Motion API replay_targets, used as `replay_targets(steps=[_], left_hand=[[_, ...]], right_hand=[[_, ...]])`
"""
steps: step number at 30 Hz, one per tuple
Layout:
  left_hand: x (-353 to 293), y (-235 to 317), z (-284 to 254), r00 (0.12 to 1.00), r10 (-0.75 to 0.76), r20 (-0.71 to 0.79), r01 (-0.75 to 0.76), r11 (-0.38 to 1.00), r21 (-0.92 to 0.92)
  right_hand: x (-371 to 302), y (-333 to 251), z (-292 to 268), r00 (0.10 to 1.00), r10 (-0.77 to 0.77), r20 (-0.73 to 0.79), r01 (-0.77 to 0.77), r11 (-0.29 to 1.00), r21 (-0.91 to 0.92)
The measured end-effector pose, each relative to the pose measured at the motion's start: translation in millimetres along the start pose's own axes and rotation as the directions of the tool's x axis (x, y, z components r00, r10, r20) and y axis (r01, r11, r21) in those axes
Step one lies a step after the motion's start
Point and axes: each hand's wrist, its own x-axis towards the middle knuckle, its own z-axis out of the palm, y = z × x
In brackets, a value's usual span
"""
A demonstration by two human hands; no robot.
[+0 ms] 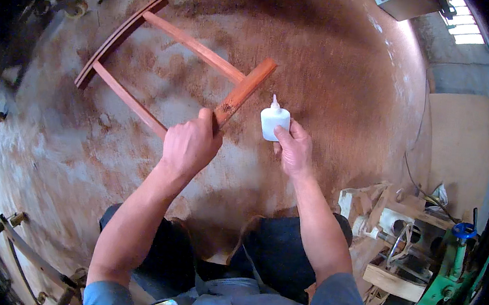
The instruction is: The person assembles a wooden chair frame by inserting dowels into pre-drilled holes and applying glue to the joints. They then use an angle grinder to smooth the edges of the assembled frame.
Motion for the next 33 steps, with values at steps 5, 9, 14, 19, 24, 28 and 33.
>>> replay_targets(steps=[5, 9, 14, 19, 24, 28, 33], left_hand=[[-12, 11, -18, 1.000, -0.008, -0.029, 0.007, 0.999, -0.037], [-35, 20, -35, 0.996, 0.032, -0.081, -0.039, 0.995, -0.086], [-54, 32, -59, 0.999, 0.027, -0.029, -0.031, 0.986, -0.165], [-64, 28, -69, 0.998, 0.050, -0.046, -0.061, 0.958, -0.281], [-56, -3, -79, 0.984, 0.055, -0.168, -0.169, 0.579, -0.797], [-67, -14, -108, 0.979, 0.034, -0.199, -0.201, 0.085, -0.976], [-56, -32, -92, 0.968, 0.204, -0.148, -0.067, -0.358, -0.931]], right_hand=[[14, 46, -4, 0.995, 0.031, -0.099, -0.053, 0.971, -0.233], [7, 76, 6, 0.995, 0.098, -0.024, -0.101, 0.950, -0.294], [5, 116, 3, 0.988, -0.099, 0.116, 0.153, 0.662, -0.734], [-5, 136, 13, 0.992, -0.104, 0.067, 0.119, 0.670, -0.733], [-12, 201, 0, 0.999, -0.031, -0.042, -0.010, 0.665, -0.747], [-25, 204, 8, 0.997, 0.028, -0.078, -0.078, 0.615, -0.784], [-37, 242, 0, 0.991, -0.053, -0.124, -0.065, 0.611, -0.789]])
